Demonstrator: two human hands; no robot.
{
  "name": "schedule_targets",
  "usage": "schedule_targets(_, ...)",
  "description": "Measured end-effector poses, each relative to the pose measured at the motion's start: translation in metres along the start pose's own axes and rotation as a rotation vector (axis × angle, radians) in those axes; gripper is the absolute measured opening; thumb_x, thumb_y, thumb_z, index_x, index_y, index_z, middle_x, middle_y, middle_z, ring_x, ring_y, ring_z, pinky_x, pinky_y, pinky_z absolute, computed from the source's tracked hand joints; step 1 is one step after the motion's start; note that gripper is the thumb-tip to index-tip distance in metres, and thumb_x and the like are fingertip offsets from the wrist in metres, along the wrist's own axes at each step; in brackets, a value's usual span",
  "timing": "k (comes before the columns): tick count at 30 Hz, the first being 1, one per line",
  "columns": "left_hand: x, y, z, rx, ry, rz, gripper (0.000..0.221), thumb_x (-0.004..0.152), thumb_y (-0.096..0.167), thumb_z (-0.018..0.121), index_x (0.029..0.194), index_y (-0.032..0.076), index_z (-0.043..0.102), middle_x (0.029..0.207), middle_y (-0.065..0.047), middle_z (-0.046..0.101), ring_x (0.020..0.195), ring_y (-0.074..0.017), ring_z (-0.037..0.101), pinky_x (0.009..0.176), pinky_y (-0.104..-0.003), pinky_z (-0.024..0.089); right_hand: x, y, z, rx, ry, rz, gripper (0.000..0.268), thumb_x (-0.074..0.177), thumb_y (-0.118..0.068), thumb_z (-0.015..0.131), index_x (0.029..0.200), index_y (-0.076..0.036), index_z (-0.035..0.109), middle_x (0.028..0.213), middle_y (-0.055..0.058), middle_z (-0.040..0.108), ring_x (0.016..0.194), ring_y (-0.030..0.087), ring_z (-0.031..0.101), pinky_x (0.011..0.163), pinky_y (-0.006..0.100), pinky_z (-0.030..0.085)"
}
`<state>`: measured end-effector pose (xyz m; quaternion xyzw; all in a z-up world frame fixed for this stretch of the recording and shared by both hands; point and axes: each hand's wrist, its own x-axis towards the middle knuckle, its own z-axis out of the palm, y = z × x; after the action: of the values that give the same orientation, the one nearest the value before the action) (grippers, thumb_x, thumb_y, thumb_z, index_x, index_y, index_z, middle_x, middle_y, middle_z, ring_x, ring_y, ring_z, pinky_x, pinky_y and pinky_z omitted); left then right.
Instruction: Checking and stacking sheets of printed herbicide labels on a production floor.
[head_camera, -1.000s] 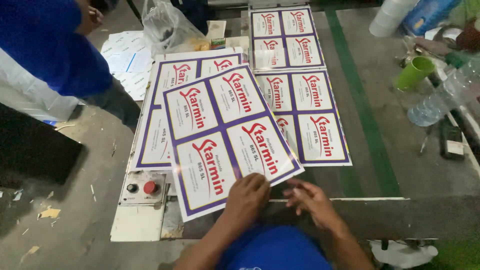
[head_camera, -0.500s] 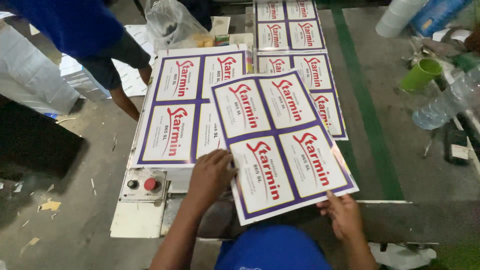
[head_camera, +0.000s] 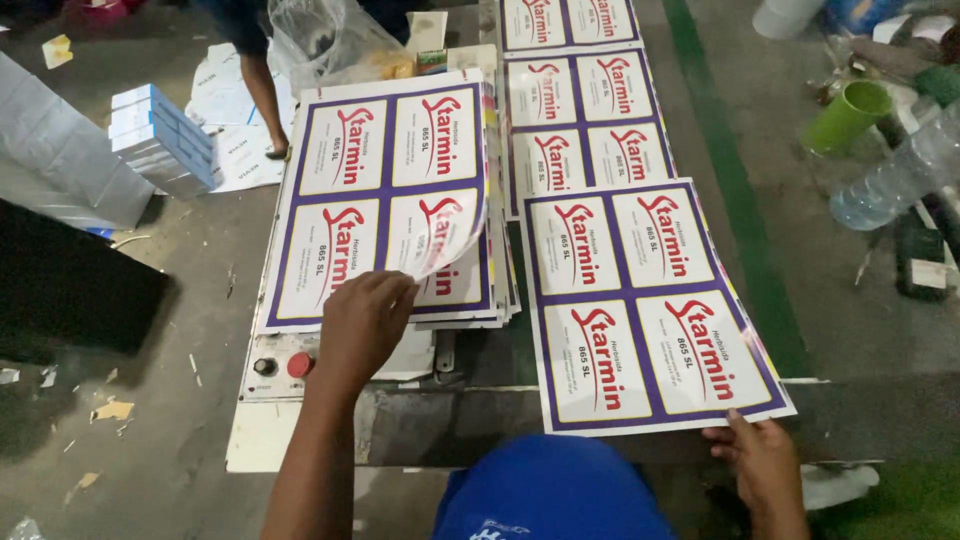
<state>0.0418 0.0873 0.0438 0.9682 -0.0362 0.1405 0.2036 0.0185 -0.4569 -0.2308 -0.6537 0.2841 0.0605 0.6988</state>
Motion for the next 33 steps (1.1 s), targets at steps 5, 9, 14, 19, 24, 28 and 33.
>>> schedule_targets(5,-0.016,0.045,-0.011,0.029,0.287,0.242,0.010,0.090,0.012,0.072,0.092,0.003,0.072,0.095,-0.012,0.075,0.087,-0.0310,0.073,0.073,-0.042,0.056,-0.007,0.005,0.001,-0.017,0.002,-0.013,0.027,0.104,-0.016,0.059,0.127,-0.002,0.062,0.104,0.012,0.072,0.078,0.023,0.070,0.059,0.034,0.052)
schedule_targets(9,-0.022,0.027,0.019,0.027,0.268,0.194,0.007,0.089,0.011,0.072,0.091,0.004,0.072,0.091,-0.012,0.074,0.085,-0.0336,0.071,0.071,-0.045,0.056,-0.008,0.012,0.010,-0.009,-0.015,-0.029,0.029,0.103,-0.016,0.060,0.127,-0.001,0.062,0.103,0.013,0.072,0.077,0.023,0.070,0.057,0.033,0.052)
schedule_targets(14,-0.031,0.028,0.031,-0.065,0.189,0.081,0.007,0.087,0.011,0.074,0.088,0.005,0.072,0.087,-0.012,0.074,0.083,-0.0335,0.071,0.070,-0.046,0.056,-0.007,0.001,0.039,-0.011,-0.066,-0.033,0.030,0.100,-0.017,0.063,0.123,0.001,0.062,0.101,0.015,0.073,0.077,0.024,0.071,0.057,0.035,0.053)
schedule_targets(19,-0.035,0.022,0.037,-0.095,0.267,0.099,0.006,0.088,0.011,0.074,0.091,0.005,0.073,0.090,-0.012,0.075,0.085,-0.0320,0.072,0.071,-0.043,0.057,0.020,-0.021,0.075,-0.034,-0.099,-0.086,0.030,0.101,-0.019,0.063,0.121,0.003,0.062,0.102,0.015,0.073,0.078,0.024,0.072,0.058,0.035,0.053)
schedule_targets(24,-0.037,0.022,0.032,-0.090,0.324,0.052,0.007,0.087,0.011,0.075,0.091,0.006,0.074,0.093,-0.011,0.077,0.084,-0.0310,0.073,0.071,-0.042,0.057,0.031,-0.035,0.076,-0.029,-0.126,-0.063,0.034,0.104,-0.025,0.060,0.125,0.001,0.061,0.103,0.016,0.074,0.079,0.023,0.072,0.059,0.035,0.054)
schedule_targets(28,-0.043,0.023,0.042,-0.148,0.355,0.075,0.008,0.087,0.010,0.075,0.093,0.006,0.073,0.094,-0.011,0.075,0.086,-0.0307,0.073,0.073,-0.042,0.059,0.018,-0.031,0.078,-0.141,-0.137,0.013,0.043,0.102,-0.025,0.058,0.139,-0.005,0.057,0.107,0.019,0.076,0.080,0.023,0.072,0.060,0.035,0.055)
schedule_targets(33,-0.046,0.055,0.079,-0.229,0.274,0.282,0.012,0.085,0.009,0.074,0.096,0.006,0.072,0.099,-0.010,0.074,0.091,-0.0308,0.072,0.076,-0.042,0.059,-0.010,-0.037,0.119,-0.284,-0.333,-0.007,0.047,0.098,-0.021,0.059,0.142,-0.006,0.058,0.112,0.019,0.078,0.080,0.023,0.073,0.060,0.033,0.058)
